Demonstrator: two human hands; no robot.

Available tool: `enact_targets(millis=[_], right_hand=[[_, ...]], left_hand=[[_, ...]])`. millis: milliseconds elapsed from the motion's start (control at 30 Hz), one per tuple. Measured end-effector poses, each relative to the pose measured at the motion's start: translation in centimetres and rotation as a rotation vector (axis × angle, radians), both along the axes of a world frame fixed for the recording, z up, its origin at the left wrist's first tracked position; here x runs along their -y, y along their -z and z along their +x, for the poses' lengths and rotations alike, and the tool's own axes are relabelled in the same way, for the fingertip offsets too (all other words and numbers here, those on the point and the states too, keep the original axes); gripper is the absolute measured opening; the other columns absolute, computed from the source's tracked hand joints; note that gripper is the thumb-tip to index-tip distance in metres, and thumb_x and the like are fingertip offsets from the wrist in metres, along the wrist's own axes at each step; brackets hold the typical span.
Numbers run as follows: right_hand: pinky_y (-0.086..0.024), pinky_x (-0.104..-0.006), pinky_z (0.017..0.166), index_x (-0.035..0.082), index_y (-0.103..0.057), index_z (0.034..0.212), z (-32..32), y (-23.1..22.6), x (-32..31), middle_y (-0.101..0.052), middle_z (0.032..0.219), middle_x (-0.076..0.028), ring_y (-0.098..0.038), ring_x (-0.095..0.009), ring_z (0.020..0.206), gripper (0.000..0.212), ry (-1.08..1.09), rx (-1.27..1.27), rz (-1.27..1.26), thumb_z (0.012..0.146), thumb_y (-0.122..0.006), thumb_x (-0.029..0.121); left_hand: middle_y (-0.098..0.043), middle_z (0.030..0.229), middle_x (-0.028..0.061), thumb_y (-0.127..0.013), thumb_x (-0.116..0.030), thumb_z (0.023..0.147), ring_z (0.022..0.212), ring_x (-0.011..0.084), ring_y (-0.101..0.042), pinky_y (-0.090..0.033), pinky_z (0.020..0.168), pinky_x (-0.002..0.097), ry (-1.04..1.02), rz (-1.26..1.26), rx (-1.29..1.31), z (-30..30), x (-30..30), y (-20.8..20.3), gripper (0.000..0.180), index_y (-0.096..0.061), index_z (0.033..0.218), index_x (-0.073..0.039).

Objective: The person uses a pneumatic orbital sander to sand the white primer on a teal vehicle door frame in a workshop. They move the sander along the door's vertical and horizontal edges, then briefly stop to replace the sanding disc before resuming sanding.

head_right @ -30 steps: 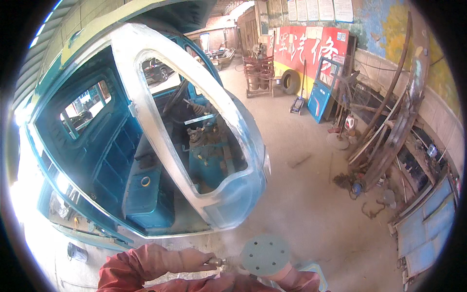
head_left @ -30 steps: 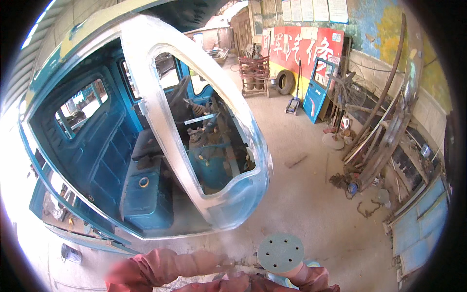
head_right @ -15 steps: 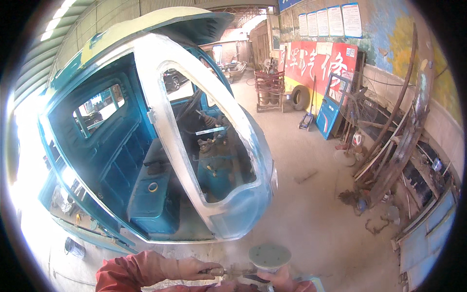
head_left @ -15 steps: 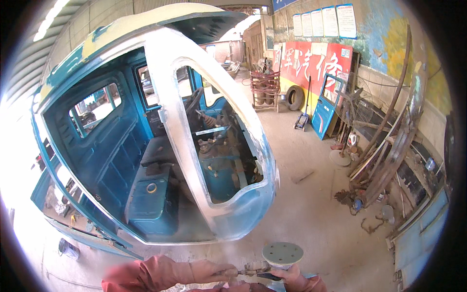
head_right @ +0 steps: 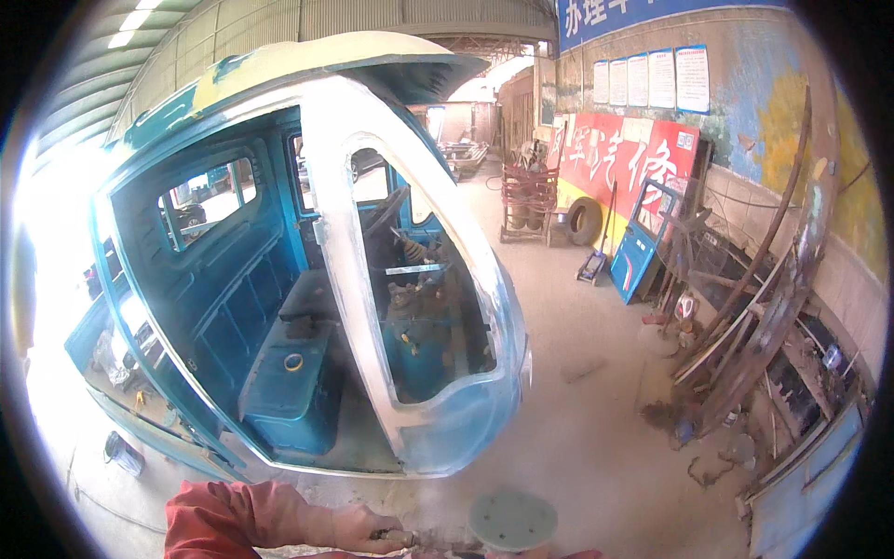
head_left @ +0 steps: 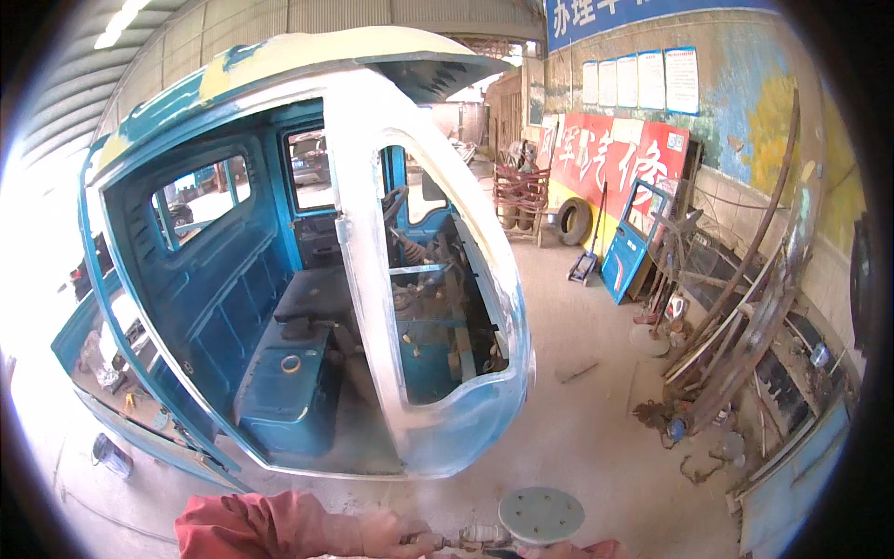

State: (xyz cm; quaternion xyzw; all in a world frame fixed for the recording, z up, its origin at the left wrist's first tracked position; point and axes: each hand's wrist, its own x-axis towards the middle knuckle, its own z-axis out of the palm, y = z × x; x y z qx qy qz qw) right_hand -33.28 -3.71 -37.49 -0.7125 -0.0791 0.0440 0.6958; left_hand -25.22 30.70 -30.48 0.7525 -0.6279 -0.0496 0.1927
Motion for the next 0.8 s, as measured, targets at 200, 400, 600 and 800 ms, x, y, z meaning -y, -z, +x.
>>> enact_targets(millis=[200, 400, 600, 800], right_hand=[[-0.049, -0.0388, 0.105, -0.001, -0.053, 0.139, 1.0, -1.1, -0.6, -0.067, 0.131, -0.013, -0.063, -0.023, 0.119, 0.078, -0.003, -0.006, -0.025, 0.070, -0.089, 0.004], [-0.049, -0.0383, 0.105, -0.001, -0.054, 0.139, 1.7, -1.7, -1.1, -0.067, 0.130, -0.012, -0.064, -0.022, 0.119, 0.078, 0.006, 0.009, -0.036, 0.070, -0.090, 0.005], [-0.049, -0.0377, 0.104, -0.001, -0.055, 0.138, 2.7, -3.0, -1.8, -0.068, 0.130, -0.012, -0.064, -0.022, 0.118, 0.078, 0.009, 0.062, -0.048, 0.070, -0.090, 0.005], [-0.049, -0.0371, 0.104, 0.000, -0.055, 0.138, 3.8, -4.6, -2.4, -0.068, 0.129, -0.012, -0.064, -0.021, 0.118, 0.077, 0.068, 0.087, -0.032, 0.069, -0.090, 0.006]], left_hand=[[-0.066, 0.070, 0.0162, -0.069, -0.029, 0.095, 0.058, 0.0339, -0.067, -0.053, 0.052, 0.0477, -0.184, -0.126, -0.324, -1.7, -0.5, -1.5, 0.021, -0.074, 0.094, -0.009], [-0.065, 0.068, 0.0162, -0.072, -0.032, 0.093, 0.058, 0.0340, -0.067, -0.053, 0.052, 0.0467, -0.225, -0.170, -0.353, -1.9, -0.8, -2.4, 0.022, -0.072, 0.089, -0.010], [-0.067, 0.069, 0.0144, -0.075, -0.045, 0.091, 0.056, 0.0360, -0.067, -0.055, 0.052, 0.0463, -0.267, -0.122, -0.185, -0.5, -1.4, 0.4, 0.035, -0.070, 0.110, -0.016], [-0.072, 0.078, 0.0159, -0.072, -0.060, 0.088, 0.066, 0.0395, -0.070, -0.059, 0.061, 0.0477, -0.519, 0.004, -0.280, 1.6, 0.6, 5.1, 0.052, -0.068, 0.119, -0.019]])
